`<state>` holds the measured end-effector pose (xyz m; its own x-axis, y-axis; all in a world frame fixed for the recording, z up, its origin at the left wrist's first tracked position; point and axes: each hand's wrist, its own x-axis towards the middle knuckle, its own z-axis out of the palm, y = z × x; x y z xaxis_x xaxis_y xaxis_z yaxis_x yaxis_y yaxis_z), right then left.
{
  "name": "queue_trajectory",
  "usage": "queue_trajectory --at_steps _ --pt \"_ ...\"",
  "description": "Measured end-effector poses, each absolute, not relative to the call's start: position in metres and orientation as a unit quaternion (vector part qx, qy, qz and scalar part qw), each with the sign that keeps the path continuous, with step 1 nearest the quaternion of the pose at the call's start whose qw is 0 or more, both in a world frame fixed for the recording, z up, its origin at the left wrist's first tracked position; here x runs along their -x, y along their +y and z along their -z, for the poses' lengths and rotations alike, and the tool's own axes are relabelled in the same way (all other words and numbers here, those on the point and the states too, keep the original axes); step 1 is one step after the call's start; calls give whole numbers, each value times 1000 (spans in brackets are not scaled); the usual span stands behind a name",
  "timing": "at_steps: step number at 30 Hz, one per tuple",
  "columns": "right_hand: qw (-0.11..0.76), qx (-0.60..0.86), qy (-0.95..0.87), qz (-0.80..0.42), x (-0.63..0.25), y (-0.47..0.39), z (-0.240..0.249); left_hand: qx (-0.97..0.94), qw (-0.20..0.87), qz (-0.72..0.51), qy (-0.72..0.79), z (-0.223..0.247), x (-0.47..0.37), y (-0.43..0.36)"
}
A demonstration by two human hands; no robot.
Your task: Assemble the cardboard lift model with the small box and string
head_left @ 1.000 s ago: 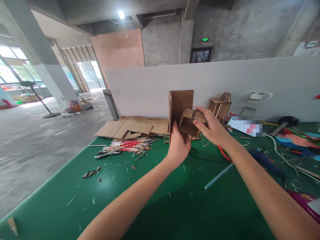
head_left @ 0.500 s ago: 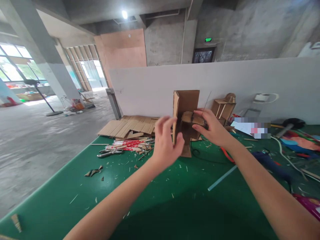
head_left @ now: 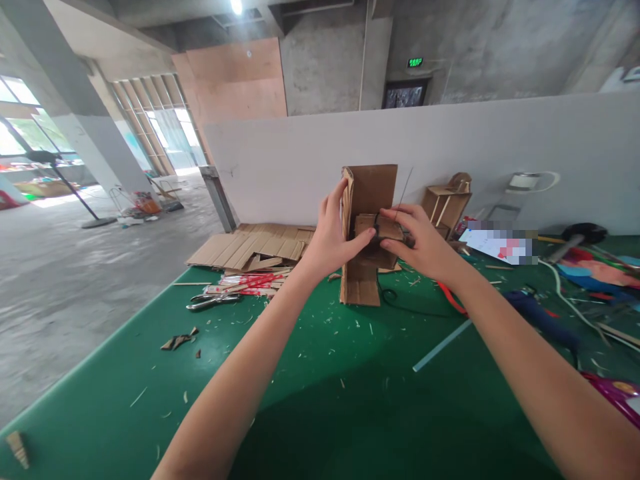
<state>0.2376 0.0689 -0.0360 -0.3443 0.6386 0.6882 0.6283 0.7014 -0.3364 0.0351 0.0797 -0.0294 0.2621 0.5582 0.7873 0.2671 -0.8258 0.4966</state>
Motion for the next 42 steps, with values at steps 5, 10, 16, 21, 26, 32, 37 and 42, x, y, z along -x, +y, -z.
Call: queue_trajectory --at_steps 5,10,16,21,26,32,37,42 --pt "420 380 -824 15 -238 69 36 -789 95 -548 262 35 -40 80" --pt "423 380 -823 16 -237 69 37 -784 -82 -549 278 34 -40 71" --pt "435 370 -821 3 -236 74 41 -814 -244 -450 277 26 -37 54" --pt "449 387 -805 -29 -236 72 41 -844 -238 -367 311 21 -35 47" --pt "454 389 -800 -45 -232 68 39 -852 -208 -342 338 24 -34 54" --pt "455 381 -804 -36 -230 71 45 -855 -193 -339 343 30 -36 58" --pt "451 384 -805 -29 -228 73 48 -827 -245 -347 368 36 -41 59" --pt "466 375 -801 -17 -225 76 51 -806 -284 -346 388 39 -43 57"
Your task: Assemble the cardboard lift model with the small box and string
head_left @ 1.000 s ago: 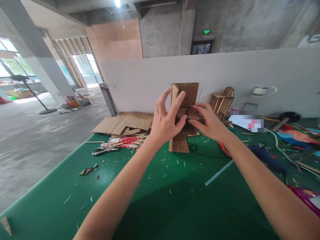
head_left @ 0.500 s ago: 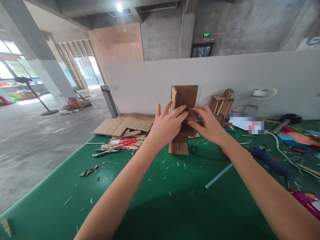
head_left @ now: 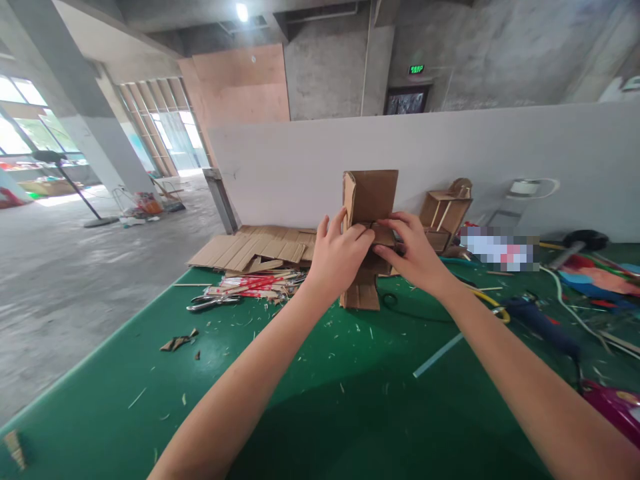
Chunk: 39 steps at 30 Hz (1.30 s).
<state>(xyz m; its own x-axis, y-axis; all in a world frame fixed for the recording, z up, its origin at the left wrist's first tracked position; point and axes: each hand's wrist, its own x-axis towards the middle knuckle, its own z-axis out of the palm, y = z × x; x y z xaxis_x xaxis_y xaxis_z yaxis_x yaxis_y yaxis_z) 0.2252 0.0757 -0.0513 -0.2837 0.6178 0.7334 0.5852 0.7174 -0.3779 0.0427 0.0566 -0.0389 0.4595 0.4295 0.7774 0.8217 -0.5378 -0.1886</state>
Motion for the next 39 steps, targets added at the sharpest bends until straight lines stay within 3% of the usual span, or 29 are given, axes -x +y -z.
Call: queue_trajectory --at_steps 39 --pt "479 378 -781 133 -219 82 64 751 335 424 -380 56 -51 64"
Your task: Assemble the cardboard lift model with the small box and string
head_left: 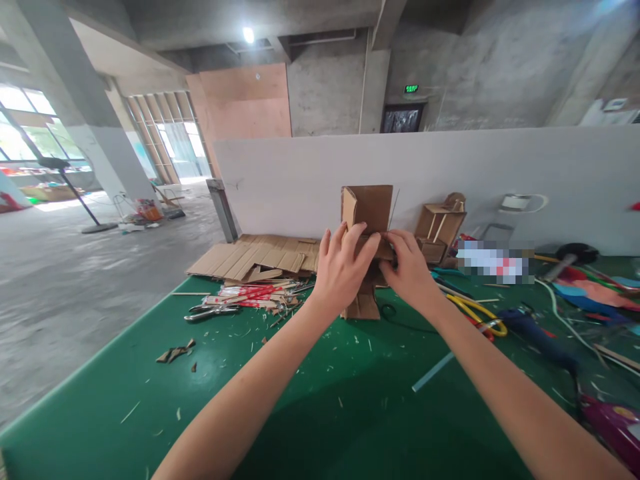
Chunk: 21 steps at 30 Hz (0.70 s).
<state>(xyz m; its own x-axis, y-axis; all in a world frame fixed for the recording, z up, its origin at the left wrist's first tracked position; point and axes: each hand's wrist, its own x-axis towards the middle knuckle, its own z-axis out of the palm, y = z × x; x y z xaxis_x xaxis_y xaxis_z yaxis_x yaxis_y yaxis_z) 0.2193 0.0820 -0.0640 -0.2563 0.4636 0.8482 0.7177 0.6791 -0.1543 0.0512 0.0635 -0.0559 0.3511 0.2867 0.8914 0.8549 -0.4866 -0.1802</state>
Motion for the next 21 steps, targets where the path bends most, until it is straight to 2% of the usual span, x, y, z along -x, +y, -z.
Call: queue_trajectory --at_steps 8,14,18,21 --pt "481 379 -780 134 -217 82 65 741 338 462 -353 58 -48 70" --pt "489 398 -767 117 -216 81 63 757 283 479 -343 51 -41 60" --pt "492 404 -761 123 -216 81 63 732 210 553 -339 26 -31 62" --pt "489 409 -760 128 -216 82 63 729 159 574 -337 -15 -24 72"
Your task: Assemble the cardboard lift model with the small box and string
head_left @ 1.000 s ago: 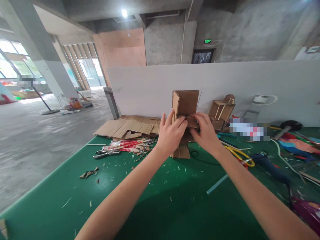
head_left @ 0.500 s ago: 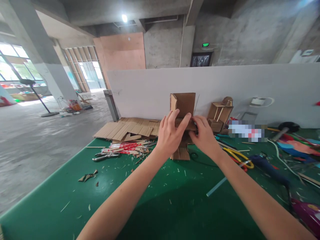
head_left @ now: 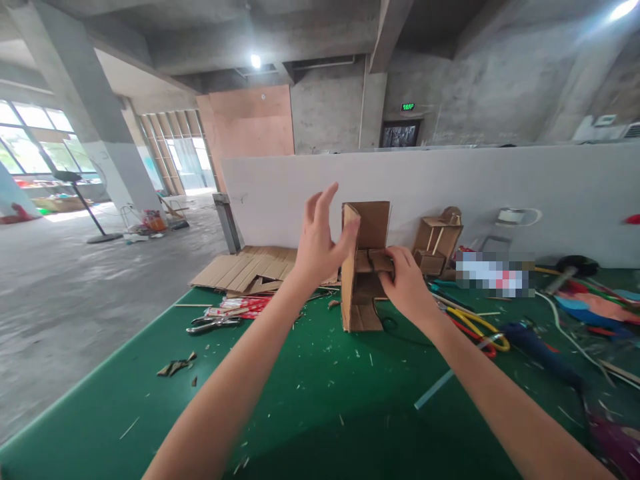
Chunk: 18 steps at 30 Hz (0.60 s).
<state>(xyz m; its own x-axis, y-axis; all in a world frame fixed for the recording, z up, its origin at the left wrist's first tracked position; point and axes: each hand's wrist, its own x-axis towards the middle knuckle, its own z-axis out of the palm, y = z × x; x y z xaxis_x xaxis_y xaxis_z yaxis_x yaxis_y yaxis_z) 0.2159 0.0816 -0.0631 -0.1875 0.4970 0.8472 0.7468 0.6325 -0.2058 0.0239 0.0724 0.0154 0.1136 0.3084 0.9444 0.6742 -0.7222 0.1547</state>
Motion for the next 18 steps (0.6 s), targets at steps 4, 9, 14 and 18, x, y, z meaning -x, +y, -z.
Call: queue_trajectory --at_steps 4,9,14,18 --pt "489 413 -758 128 -216 82 64 808 100 473 -337 -80 -25 92" --pt "486 417 -757 127 -216 82 65 905 65 226 -354 -122 -42 115" --pt "481 425 -755 131 -216 82 65 951 21 112 -286 -124 -55 125" --pt "486 419 -755 132 -216 83 65 956 -15 140 -259 -122 -55 128"
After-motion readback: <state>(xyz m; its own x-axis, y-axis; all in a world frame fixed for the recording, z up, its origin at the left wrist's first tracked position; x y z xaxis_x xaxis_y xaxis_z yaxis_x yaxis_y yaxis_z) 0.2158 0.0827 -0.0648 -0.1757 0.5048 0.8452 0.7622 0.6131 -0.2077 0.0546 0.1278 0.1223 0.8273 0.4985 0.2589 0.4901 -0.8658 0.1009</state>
